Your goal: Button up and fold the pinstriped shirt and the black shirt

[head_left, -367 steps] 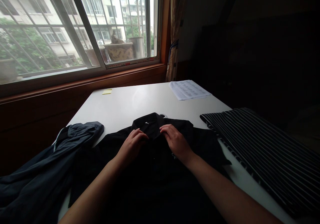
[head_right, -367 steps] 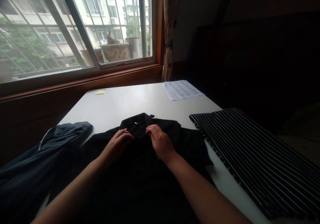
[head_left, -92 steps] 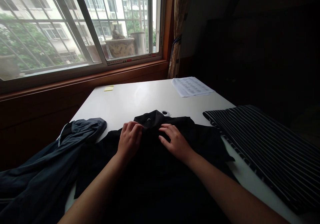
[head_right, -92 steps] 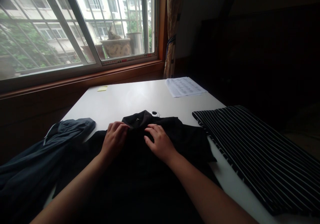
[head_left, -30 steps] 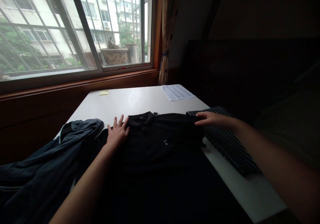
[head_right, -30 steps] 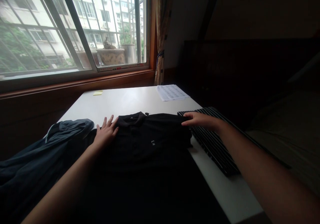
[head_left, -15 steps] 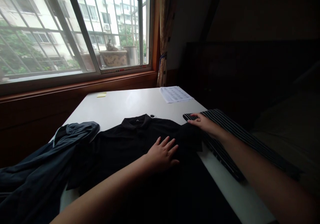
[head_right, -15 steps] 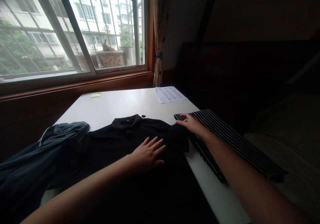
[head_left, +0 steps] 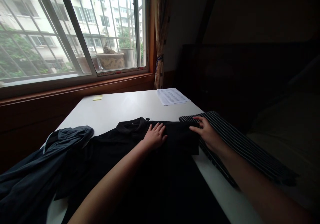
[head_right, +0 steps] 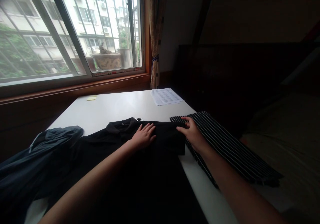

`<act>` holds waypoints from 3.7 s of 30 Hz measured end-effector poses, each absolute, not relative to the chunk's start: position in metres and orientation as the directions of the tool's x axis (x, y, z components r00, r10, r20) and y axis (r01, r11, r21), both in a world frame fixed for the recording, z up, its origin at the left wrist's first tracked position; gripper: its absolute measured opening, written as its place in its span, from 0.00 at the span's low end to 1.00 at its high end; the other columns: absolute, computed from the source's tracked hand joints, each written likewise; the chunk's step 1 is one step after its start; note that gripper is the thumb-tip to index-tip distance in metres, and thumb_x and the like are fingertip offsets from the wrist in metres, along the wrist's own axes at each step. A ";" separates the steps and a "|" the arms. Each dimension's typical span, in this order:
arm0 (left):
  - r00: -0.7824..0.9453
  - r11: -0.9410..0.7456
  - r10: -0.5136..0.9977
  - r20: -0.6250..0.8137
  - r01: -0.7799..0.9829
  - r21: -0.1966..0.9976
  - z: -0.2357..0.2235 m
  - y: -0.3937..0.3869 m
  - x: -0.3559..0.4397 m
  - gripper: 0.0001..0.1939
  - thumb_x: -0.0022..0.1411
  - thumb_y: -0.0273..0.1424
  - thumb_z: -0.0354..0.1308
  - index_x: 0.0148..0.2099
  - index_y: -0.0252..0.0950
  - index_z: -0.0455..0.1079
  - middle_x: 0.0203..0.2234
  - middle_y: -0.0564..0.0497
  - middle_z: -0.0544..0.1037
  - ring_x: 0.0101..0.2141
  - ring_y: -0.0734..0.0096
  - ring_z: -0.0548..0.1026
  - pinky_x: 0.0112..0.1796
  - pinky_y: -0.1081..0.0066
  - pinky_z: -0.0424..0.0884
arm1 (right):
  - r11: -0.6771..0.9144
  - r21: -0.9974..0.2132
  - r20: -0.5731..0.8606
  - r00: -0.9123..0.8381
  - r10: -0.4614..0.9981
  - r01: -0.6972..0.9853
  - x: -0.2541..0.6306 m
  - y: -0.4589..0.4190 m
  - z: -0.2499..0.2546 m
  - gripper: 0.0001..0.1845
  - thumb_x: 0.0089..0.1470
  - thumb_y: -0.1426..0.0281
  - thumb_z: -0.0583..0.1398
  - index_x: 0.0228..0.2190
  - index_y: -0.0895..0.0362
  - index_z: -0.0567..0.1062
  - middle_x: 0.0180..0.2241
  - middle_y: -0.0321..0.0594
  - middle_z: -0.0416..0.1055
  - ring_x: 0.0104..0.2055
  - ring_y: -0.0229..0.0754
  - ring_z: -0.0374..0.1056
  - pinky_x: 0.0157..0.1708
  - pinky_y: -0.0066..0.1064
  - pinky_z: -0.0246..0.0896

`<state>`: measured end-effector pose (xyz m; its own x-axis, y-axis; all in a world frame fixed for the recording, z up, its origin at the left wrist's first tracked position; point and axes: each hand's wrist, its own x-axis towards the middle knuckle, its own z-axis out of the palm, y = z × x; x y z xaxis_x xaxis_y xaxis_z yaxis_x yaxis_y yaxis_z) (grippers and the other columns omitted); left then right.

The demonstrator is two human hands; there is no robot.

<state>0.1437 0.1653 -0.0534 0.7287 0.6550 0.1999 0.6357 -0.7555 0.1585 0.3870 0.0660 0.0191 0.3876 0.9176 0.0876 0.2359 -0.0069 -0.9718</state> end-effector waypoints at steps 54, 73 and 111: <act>0.616 -0.635 0.772 0.156 0.755 0.160 -0.052 0.197 0.135 0.31 0.73 0.44 0.40 0.71 0.33 0.53 0.71 0.42 0.51 0.70 0.53 0.44 0.67 0.50 0.43 | -0.046 -0.423 0.492 0.272 0.827 0.905 0.418 0.067 -0.060 0.24 0.53 0.76 0.52 0.51 0.55 0.70 0.43 0.46 0.69 0.46 0.50 0.70 0.48 0.43 0.68; 0.680 -0.700 0.708 0.190 0.712 0.064 -0.035 0.089 -0.048 0.30 0.74 0.46 0.44 0.72 0.41 0.51 0.70 0.46 0.53 0.69 0.55 0.48 0.66 0.48 0.52 | -0.066 -0.225 0.577 0.188 0.795 0.972 0.411 0.060 -0.050 0.22 0.57 0.76 0.54 0.52 0.56 0.72 0.45 0.48 0.68 0.46 0.52 0.67 0.46 0.45 0.66; 0.343 -0.342 0.939 0.013 0.939 -0.030 -0.043 0.198 -0.123 0.31 0.74 0.48 0.36 0.74 0.44 0.45 0.72 0.49 0.44 0.71 0.56 0.42 0.65 0.47 0.46 | 0.231 -0.214 0.062 -0.223 0.973 0.949 0.252 0.174 -0.054 0.38 0.67 0.50 0.43 0.69 0.58 0.51 0.72 0.43 0.40 0.73 0.46 0.36 0.70 0.43 0.31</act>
<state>-0.1231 0.1980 -0.0433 0.3425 0.9394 0.0128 0.9392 -0.3420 -0.0300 0.2517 0.1739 -0.0544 -0.2229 0.9729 0.0618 0.9491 0.2310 -0.2141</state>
